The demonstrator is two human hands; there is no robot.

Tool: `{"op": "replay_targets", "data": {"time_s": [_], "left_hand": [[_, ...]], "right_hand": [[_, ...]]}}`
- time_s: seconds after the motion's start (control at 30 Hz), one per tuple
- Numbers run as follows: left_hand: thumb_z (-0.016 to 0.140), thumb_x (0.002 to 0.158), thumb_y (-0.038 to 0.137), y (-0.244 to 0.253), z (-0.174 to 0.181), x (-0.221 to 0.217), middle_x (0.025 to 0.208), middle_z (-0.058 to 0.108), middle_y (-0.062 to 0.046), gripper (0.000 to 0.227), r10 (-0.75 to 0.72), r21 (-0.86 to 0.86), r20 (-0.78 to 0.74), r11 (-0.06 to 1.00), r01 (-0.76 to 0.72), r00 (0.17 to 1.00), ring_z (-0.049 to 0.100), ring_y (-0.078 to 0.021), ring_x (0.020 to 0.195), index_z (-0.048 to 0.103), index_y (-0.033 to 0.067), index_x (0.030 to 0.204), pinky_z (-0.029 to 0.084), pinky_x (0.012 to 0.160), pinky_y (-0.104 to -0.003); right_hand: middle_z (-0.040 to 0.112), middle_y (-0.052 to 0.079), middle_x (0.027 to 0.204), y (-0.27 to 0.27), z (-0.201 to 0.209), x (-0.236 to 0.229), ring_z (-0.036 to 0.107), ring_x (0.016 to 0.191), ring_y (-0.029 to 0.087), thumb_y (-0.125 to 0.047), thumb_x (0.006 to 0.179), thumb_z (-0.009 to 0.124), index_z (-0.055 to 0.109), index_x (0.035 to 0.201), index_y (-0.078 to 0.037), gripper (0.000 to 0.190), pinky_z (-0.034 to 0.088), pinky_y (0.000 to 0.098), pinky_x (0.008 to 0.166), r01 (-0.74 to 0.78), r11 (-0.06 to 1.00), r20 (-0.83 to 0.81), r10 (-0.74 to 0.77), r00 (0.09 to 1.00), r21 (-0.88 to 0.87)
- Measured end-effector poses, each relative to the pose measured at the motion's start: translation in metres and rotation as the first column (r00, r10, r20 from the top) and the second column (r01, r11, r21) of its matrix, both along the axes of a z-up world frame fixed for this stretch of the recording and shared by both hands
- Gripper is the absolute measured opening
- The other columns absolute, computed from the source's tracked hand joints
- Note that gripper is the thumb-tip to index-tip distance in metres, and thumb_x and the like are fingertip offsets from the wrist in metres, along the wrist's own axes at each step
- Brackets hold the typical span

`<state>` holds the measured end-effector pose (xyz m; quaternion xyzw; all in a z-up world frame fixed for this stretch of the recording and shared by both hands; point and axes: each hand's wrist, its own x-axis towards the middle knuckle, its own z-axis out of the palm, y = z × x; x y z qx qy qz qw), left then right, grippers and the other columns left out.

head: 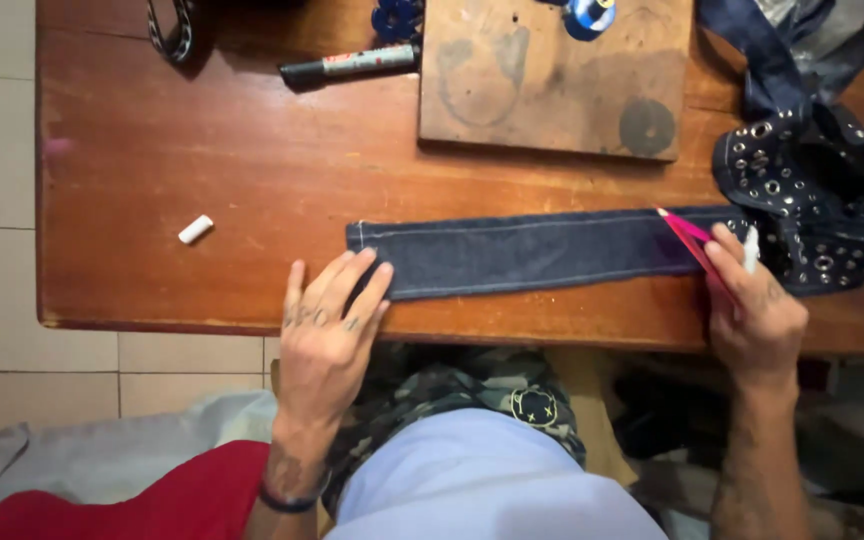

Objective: Marking measurement points on a dark blue strap using a ruler and a white marker.

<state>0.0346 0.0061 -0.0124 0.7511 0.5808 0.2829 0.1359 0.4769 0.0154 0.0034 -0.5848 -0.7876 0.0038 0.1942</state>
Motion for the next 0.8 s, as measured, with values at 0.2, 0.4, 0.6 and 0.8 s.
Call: {"op": "replay_targets", "data": {"time_s": [0.2, 0.4, 0.6, 0.8], "left_hand": [[0.073, 0.094, 0.014, -0.013, 0.003, -0.022, 0.131, 0.07, -0.005, 0.028, 0.134, -0.001, 0.018, 0.991, -0.134, 0.991, 0.063, -0.0258, 0.128, 0.074, 0.0123, 0.123, 0.037, 0.12, -0.053], [0.075, 0.094, 0.013, -0.011, -0.004, -0.021, 0.131, 0.07, -0.004, 0.029, 0.072, 0.03, 0.065, 0.997, -0.074, 0.995, 0.064, -0.024, 0.128, 0.075, 0.013, 0.123, 0.039, 0.12, -0.053], [0.075, 0.093, 0.015, -0.008, -0.01, -0.024, 0.131, 0.071, -0.004, 0.029, 0.078, -0.017, 0.053, 0.997, -0.077, 0.996, 0.064, -0.0248, 0.128, 0.075, 0.0127, 0.122, 0.038, 0.118, -0.055], [0.074, 0.097, 0.006, -0.015, -0.016, -0.019, 0.134, 0.071, -0.006, 0.03, 0.021, 0.101, -0.013, 0.995, -0.019, 1.0, 0.064, -0.0239, 0.132, 0.076, 0.0116, 0.127, 0.042, 0.119, -0.051]], "right_hand": [[0.075, 0.02, 0.112, 0.012, 0.015, -0.122, 0.075, 0.106, 0.034, 0.001, 0.099, 0.081, 0.073, 0.121, -0.005, 0.024, 0.061, 0.0451, 0.1, -0.176, 0.955, -0.005, 0.183, 0.983, 0.239], [0.075, 0.016, 0.119, 0.03, 0.005, -0.218, 0.074, 0.115, 0.03, -0.005, 0.094, 0.079, 0.07, 0.125, -0.011, 0.033, 0.051, 0.0495, 0.111, -0.398, 0.912, 0.017, 0.399, 0.917, 0.099], [0.065, 0.014, 0.138, 0.037, 0.0, -0.227, 0.06, 0.132, 0.031, -0.035, 0.088, 0.082, 0.066, 0.133, -0.01, 0.053, 0.034, 0.0569, 0.119, -0.506, 0.853, 0.012, 0.511, 0.859, -0.127], [0.06, 0.013, 0.143, 0.038, -0.006, -0.223, 0.053, 0.137, 0.034, -0.053, 0.082, 0.082, 0.061, 0.135, -0.008, 0.073, 0.027, 0.0617, 0.119, -0.516, 0.824, -0.122, 0.502, 0.856, -0.234]]}}
